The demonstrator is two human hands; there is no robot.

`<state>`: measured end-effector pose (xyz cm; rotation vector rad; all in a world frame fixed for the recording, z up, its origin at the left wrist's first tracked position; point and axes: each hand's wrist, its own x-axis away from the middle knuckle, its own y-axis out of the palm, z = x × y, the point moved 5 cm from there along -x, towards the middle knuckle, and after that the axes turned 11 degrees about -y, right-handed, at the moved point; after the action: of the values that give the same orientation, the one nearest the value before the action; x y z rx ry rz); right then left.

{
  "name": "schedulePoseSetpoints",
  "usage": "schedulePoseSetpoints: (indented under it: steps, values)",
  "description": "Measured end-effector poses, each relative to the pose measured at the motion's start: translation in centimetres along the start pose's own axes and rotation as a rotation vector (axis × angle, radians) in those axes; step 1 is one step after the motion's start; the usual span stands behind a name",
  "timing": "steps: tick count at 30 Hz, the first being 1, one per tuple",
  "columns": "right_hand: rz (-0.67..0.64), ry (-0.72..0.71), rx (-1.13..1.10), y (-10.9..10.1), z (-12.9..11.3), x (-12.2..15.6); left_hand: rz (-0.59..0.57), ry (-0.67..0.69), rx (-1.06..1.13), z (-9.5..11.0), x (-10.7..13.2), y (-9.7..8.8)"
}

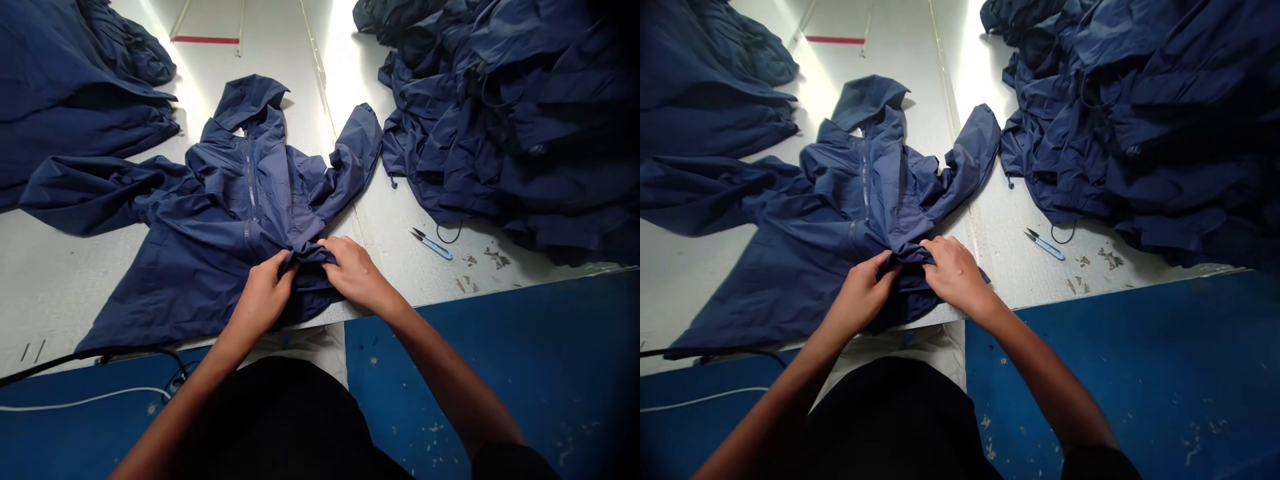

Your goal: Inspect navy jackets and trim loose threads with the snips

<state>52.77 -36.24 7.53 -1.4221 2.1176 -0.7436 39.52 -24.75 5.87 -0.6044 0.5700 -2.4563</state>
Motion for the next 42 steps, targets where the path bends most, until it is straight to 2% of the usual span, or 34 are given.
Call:
schedulePoseSetpoints:
  steps: [3, 6, 8, 11, 15, 19, 23, 28, 31, 33, 35, 38, 40, 42]
  values:
    - [0.089, 0.068, -0.543, 0.6, 1.0, 0.2, -0.113, -0.127, 0.433, -0.8, -0.2, 0.0]
    - [0.182, 0.23, -1.031, 1.9, 1.8, 0.5, -0.252, -0.261, 0.841, -1.3, 0.1, 0.5]
    - [0.182, 0.349, -1.267, 3.1, 2.1, 0.7, -0.365, -0.312, 1.015, -1.1, 0.7, 1.0]
    - [0.152, 0.454, -1.44, 4.3, 2.2, 1.0, -0.478, -0.388, 1.18, -0.7, 1.5, 1.4]
    - [0.075, 0.498, -1.518, 5.2, 2.0, 1.7, -0.463, -0.513, 1.266, -1.3, 2.0, 1.4]
    - [-0.018, 0.515, -1.549, 5.4, 1.5, 2.9, -0.393, -0.655, 1.222, -2.3, 2.1, 1.4]
    - [-0.071, 0.505, -1.503, 4.8, 1.1, 3.7, -0.342, -0.709, 1.188, -2.0, 1.9, 1.8]
    - [-0.16, 0.376, -1.258, 3.7, 0.1, 4.2, -0.332, -0.63, 1.144, -1.0, 2.0, 2.0]
    - [-0.047, 0.342, -0.973, 3.4, 0.2, 4.1, -0.418, -0.489, 1.073, -0.3, 2.3, 2.1]
    - [0.073, 0.338, -0.896, 3.2, 0.6, 4.0, -0.428, -0.401, 1.006, -0.1, 2.4, 2.2]
    - [0.132, 0.339, -0.999, 3.4, 0.9, 3.9, -0.362, -0.347, 0.931, -0.3, 2.3, 2.0]
    - [0.15, 0.389, -1.233, 3.8, 1.3, 4.0, -0.259, -0.285, 0.849, -0.7, 2.3, 1.5]
    - [0.162, 0.429, -1.342, 4.2, 1.6, 4.1, -0.28, -0.3, 0.865, -1.0, 2.3, 1.4]
    - [0.14, 0.46, -1.428, 4.8, 1.8, 4.2, -0.376, -0.392, 0.926, -1.3, 2.3, 1.8]
